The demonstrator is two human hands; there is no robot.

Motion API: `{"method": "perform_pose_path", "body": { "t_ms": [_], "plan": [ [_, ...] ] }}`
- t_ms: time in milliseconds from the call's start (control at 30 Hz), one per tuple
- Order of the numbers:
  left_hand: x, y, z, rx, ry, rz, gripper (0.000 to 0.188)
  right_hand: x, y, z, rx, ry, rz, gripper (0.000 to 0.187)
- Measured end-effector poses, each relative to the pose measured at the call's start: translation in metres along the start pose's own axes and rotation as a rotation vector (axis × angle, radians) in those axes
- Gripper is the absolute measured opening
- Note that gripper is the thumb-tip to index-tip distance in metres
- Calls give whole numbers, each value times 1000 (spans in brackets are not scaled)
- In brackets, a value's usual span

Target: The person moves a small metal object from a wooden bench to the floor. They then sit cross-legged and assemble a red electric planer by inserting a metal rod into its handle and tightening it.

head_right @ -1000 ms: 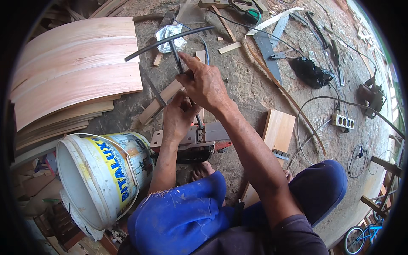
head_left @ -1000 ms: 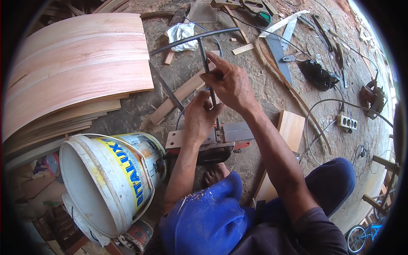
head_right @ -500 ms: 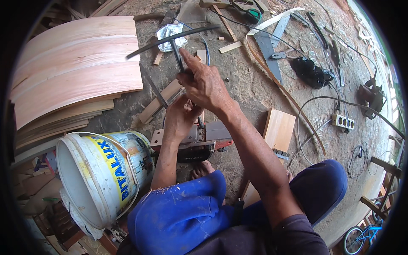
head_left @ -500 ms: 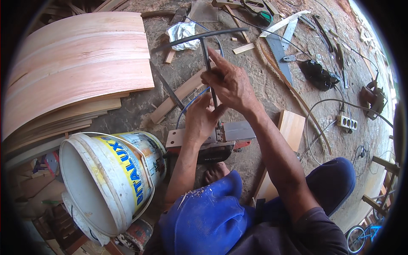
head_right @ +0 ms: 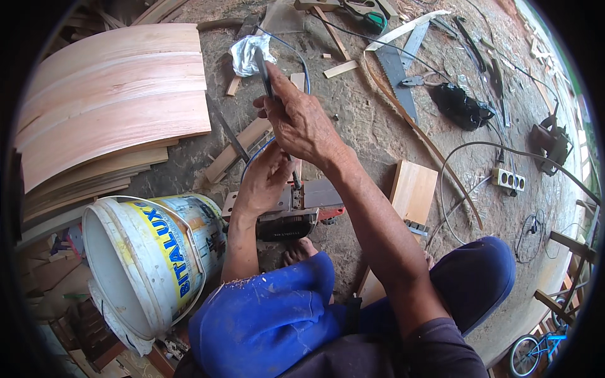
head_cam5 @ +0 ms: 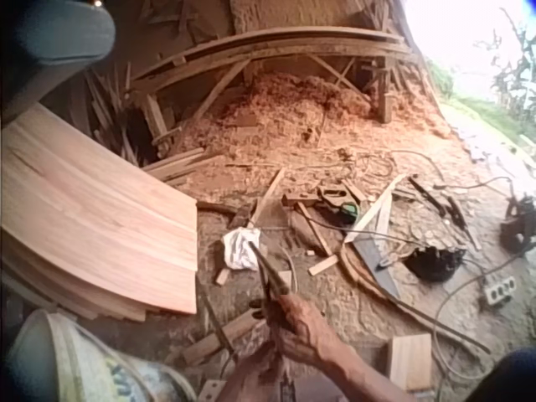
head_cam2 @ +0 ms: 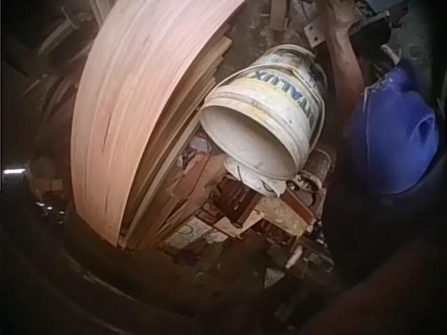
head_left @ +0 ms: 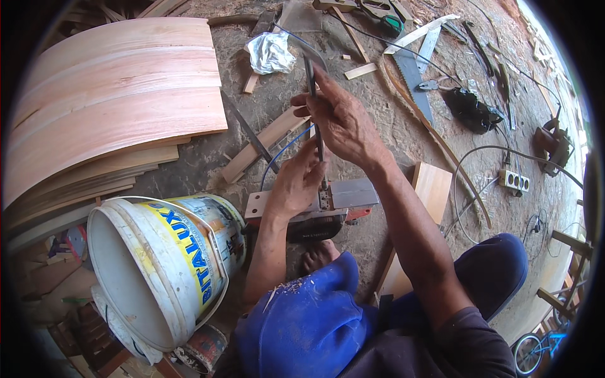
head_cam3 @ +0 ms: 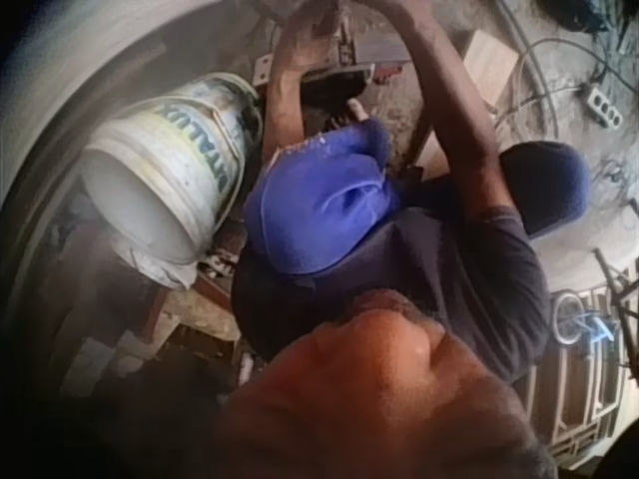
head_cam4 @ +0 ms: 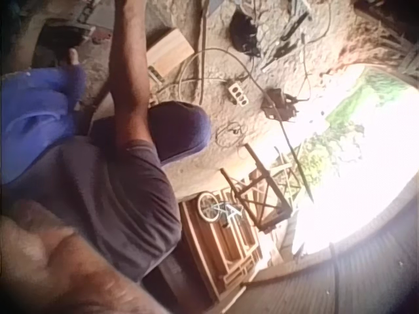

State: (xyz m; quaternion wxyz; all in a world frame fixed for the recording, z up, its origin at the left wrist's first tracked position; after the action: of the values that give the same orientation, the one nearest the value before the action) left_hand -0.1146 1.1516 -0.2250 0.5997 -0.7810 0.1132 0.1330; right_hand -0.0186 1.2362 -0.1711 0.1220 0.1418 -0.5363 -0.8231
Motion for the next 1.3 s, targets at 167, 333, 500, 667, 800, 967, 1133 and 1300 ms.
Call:
{"method": "perform_pose_path", "body": {
  "t_ms": [167, 333, 500, 667, 800, 967, 1133, 1300],
  "plan": [
    [-3, 15, 0, -138, -24, 224, 28, 0, 17, 4, -162, 111, -431, 58],
    [3, 6, -2, -36, 29, 22, 25, 0, 22, 4, -158, 35, -239, 57],
    [5, 18, -1, -252, 63, 309, 24, 1, 25, 5, -157, -17, -195, 49],
    [6, -2, -6, -114, 105, 273, 31, -5, 19, 6, -42, 41, -222, 42],
    [8, 17, -5, -225, 193, 295, 38, -6, 30, 7, -111, -49, 30, 34],
    [22, 36, -4, -172, 283, 372, 39, -10, 49, 10, -249, -141, 208, 30],
    [30, 54, -2, -238, 312, 396, 28, -19, 60, 15, -275, -167, 389, 49],
    [12, 16, 4, 89, 69, 403, 29, -29, 61, 20, -240, -310, 646, 57]
  ]
}}
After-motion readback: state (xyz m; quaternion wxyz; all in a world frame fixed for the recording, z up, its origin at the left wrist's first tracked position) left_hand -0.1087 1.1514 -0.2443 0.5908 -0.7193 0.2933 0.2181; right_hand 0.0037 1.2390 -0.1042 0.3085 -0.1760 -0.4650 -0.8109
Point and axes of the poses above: each hand's wrist, its own z-axis towards the middle knuckle, its own x-axis out of the palm, y = z × x, the point moved 9 cm from there along z, towards the middle knuckle, and after that the axes turned 15 degrees about -x, right-handed, at the moved point
